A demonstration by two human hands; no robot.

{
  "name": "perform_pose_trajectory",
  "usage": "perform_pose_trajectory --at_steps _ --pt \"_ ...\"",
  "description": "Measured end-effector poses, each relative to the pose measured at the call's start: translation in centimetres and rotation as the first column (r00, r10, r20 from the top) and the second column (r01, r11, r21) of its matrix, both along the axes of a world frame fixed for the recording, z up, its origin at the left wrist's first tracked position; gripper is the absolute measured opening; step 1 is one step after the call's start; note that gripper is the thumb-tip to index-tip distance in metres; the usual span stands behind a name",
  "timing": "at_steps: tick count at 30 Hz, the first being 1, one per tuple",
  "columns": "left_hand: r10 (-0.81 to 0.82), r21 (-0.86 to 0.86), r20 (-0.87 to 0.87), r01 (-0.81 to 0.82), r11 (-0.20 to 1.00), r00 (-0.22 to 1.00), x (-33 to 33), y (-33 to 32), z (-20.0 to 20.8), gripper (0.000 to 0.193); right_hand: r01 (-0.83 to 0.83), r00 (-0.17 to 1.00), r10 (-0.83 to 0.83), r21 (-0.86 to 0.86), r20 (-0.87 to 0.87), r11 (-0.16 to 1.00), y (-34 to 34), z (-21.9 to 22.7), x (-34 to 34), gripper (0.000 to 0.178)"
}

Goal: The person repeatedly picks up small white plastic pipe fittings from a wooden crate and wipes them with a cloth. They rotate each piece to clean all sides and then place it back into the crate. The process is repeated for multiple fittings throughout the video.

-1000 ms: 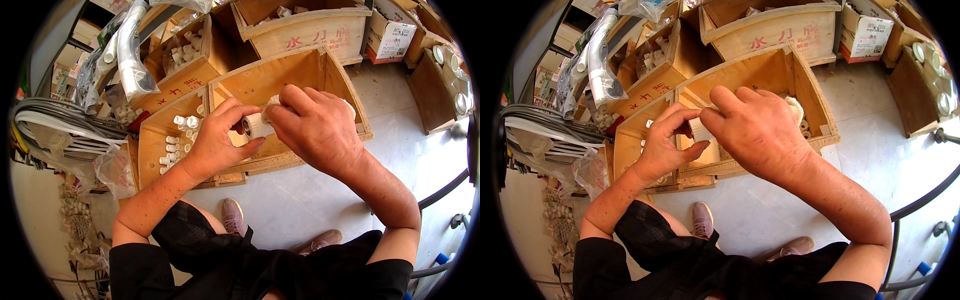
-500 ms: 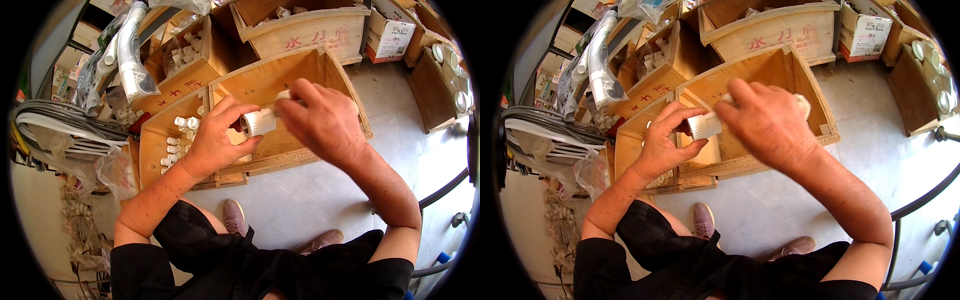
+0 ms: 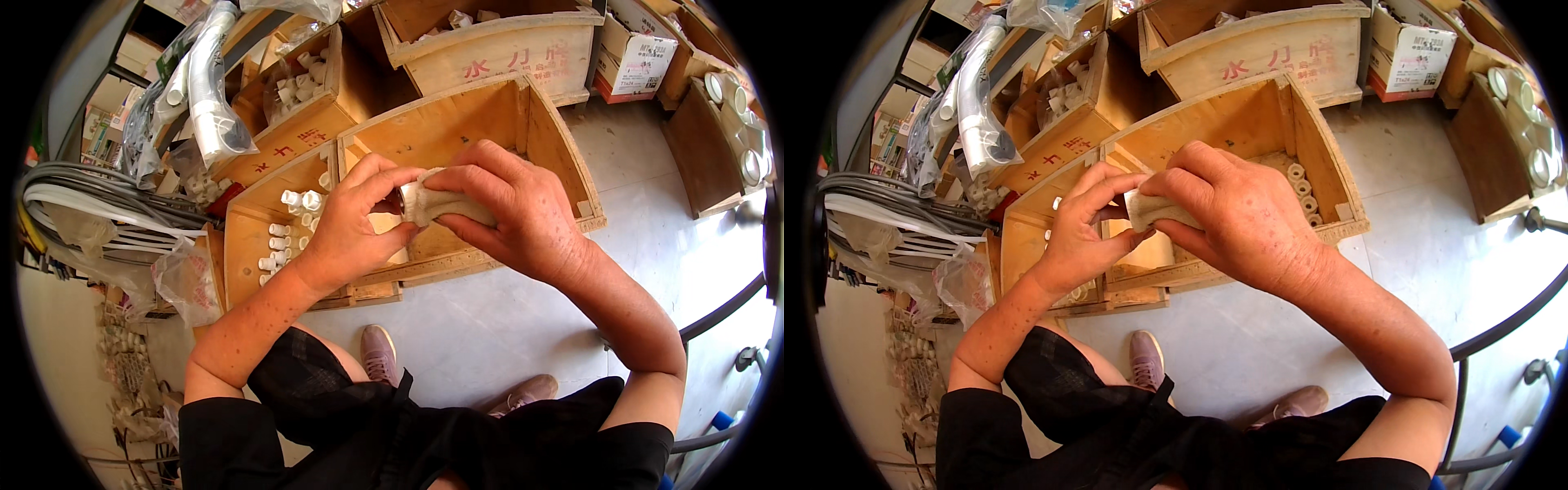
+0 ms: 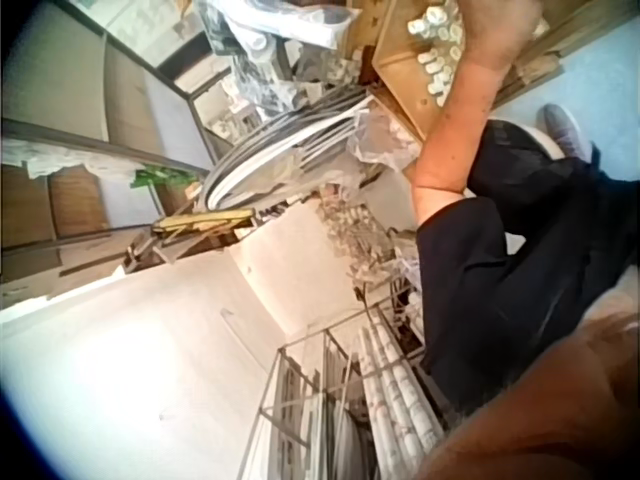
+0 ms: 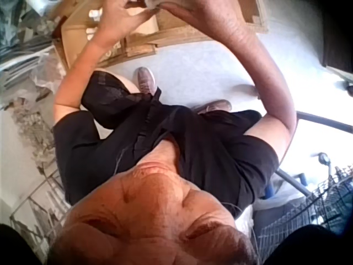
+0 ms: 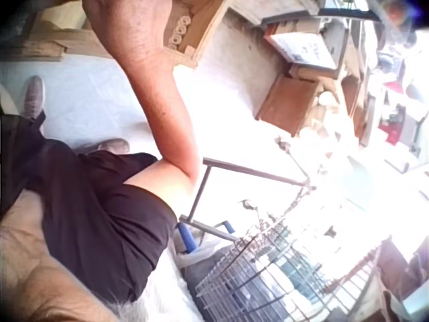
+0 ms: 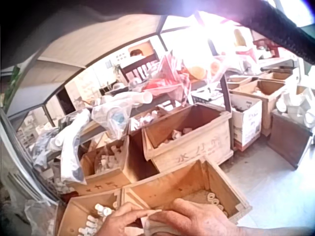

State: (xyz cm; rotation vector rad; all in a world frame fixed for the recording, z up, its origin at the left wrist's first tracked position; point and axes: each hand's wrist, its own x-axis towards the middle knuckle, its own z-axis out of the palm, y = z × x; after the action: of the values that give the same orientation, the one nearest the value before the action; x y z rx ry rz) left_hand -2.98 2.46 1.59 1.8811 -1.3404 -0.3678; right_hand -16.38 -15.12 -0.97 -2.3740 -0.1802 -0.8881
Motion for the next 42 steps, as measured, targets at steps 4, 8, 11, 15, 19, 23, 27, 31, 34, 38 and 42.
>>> perform_pose_trajectory --at_steps 4,8,11,15,19,23,27,31,34,38,42 --pt "-0.008 -0.010 -0.039 0.008 1.000 0.999 0.3 0.2 0.2 0.050 0.070 0.997 -0.074 -0.111 -0.037 0.991 -1.8 -0.8 -0.2 0.032" --pt "0.040 -0.057 -0.055 -0.043 0.997 0.998 0.3 0.3 0.2 0.051 0.023 0.997 -0.007 0.205 -0.078 0.978 -2.9 -0.7 -0.7 0.027" --pt "0.058 -0.070 -0.001 -0.058 0.996 0.998 0.4 0.0 0.2 0.052 -0.085 0.970 0.207 0.627 -0.124 0.774 -2.3 -0.5 -0.6 0.028" --pt "0.042 -0.082 -0.046 -0.046 0.996 0.998 0.1 -0.2 -0.1 0.053 0.000 0.900 0.386 0.887 -0.201 0.462 -0.3 -0.6 -0.2 0.034" --pt "0.001 -0.110 -0.172 -0.021 0.994 0.985 0.0 -0.2 -0.4 0.052 -0.047 0.909 0.380 0.864 -0.172 0.502 0.4 -0.5 0.0 0.031" --pt "0.012 -0.094 -0.548 -0.076 0.993 0.836 0.5 0.0 -0.6 0.052 -0.063 0.930 0.334 0.828 -0.154 0.557 0.6 -0.5 -0.2 0.028" --pt "0.022 -0.004 -0.779 -0.040 0.999 0.626 1.0 0.1 -0.4 0.052 -0.125 0.951 0.292 0.731 -0.106 0.671 0.3 -1.1 -0.1 0.027" --pt "0.020 -0.049 -0.659 -0.070 0.996 0.752 1.4 0.4 -0.8 0.051 -0.101 0.976 0.188 0.529 -0.113 0.843 -1.6 -1.0 -0.3 0.028" --pt "0.043 -0.060 -0.595 -0.098 0.993 0.803 1.6 0.4 -0.7 0.050 -0.036 0.996 0.068 0.452 -0.054 0.891 -2.0 -0.4 -0.4 0.029" --pt "0.024 -0.083 -0.561 -0.085 0.993 0.828 1.2 0.1 -1.2 0.048 -0.147 0.989 0.138 0.405 0.052 0.902 -0.4 0.7 -0.5 0.029" --pt "-0.004 -0.112 -0.496 -0.059 0.992 0.869 0.3 -0.2 -1.0 0.047 -0.075 0.996 0.084 0.271 -0.021 0.960 0.9 0.5 -0.2 0.028"
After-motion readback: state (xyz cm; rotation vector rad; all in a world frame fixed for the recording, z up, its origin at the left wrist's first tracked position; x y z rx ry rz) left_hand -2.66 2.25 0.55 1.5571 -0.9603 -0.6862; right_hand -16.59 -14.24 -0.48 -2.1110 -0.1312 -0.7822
